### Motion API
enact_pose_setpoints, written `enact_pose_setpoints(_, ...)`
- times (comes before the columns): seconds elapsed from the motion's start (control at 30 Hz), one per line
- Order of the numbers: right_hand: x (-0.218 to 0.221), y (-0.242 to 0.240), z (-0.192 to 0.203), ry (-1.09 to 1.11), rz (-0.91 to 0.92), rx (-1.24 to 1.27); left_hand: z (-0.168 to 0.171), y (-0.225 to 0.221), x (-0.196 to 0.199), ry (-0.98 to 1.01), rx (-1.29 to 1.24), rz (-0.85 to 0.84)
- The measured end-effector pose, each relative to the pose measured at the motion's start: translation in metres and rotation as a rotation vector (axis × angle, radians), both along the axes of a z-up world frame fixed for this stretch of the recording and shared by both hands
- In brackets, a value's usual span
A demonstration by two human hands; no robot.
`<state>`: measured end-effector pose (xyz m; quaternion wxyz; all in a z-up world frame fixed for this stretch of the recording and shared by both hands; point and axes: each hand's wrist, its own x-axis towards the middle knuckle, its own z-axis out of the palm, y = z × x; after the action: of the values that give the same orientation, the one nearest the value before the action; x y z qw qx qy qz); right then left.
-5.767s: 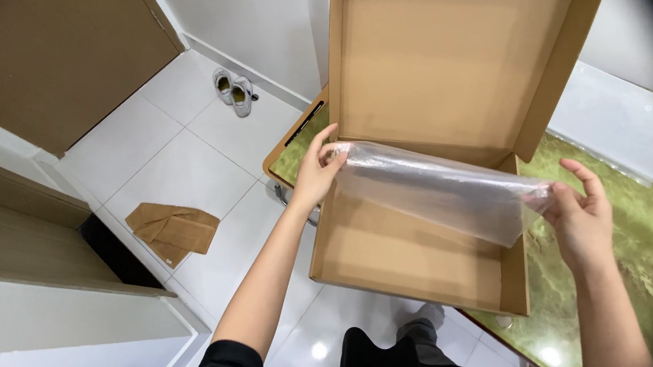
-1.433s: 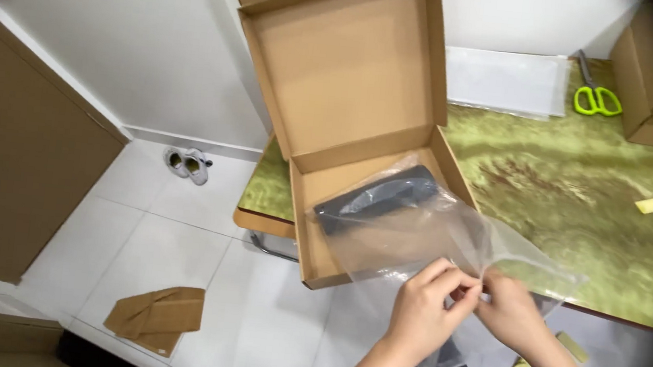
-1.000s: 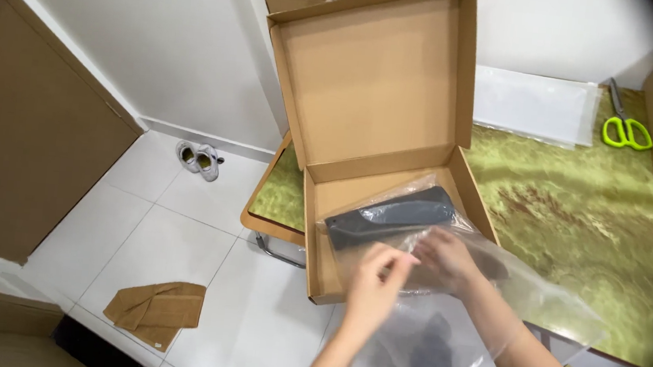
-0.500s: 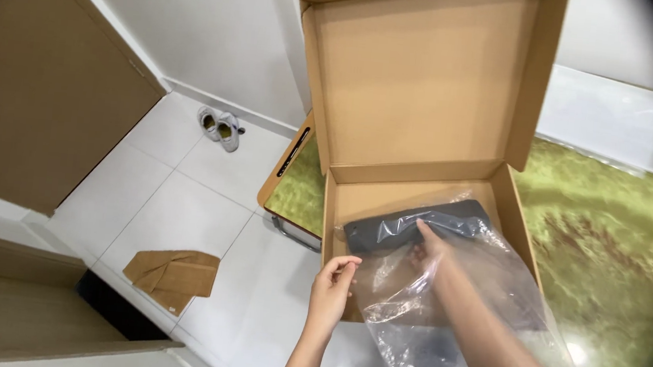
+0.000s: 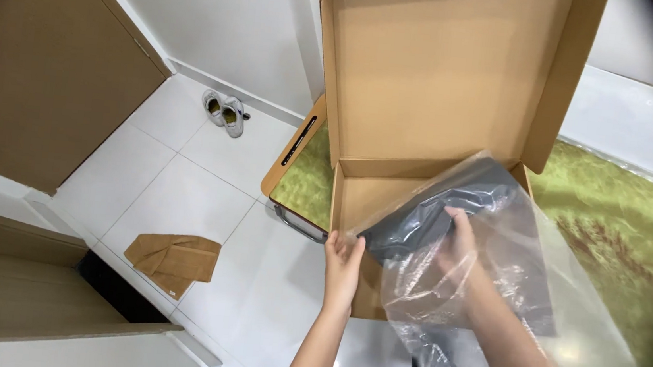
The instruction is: Packing clothing items into boxes, using protective plastic bags, and finishing with decorative ribbons and notes.
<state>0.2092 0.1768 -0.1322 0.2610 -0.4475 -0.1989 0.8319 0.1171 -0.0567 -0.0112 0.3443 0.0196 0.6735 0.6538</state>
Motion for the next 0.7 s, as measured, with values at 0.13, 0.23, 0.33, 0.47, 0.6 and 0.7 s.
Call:
enact_pose_setpoints(0.13, 0.024, -0.038, 0.109, 0.077, -0.007, 0.004, 0.013, 0.024, 0.007, -0.257, 0.089, 0.06)
enact_pose_setpoints(0.23, 0.033, -0.039, 0.125, 0.079, -0.004, 0.131, -0.024, 0.035, 0.002, -0.515, 0.348, 0.212)
enact_pose_setpoints(0.33, 0.047, -0.034, 0.111, 0.059, -0.058, 0.215, -0.013, 0.037, 0.006, -0.519, 0.38, 0.266)
enact_pose_setpoints(0.47, 0.05, -0.011, 0.083, -0.015, -0.017, 0.244, -0.039, 0.042, -0.008, -0.475, 0.583, 0.232)
enact_pose_setpoints(0.6, 0.054, 0.039, 0.022, -0.002, 0.116, 0.332, -0.011, 0.036, -0.036, -0.366, 0.526, 0.185)
enact_pose_setpoints(0.7, 0.079, -0.052, 0.191, -0.114, 0.152, 0.311, 0.013, 0.027, -0.066, -0.252, 0.511, 0.211)
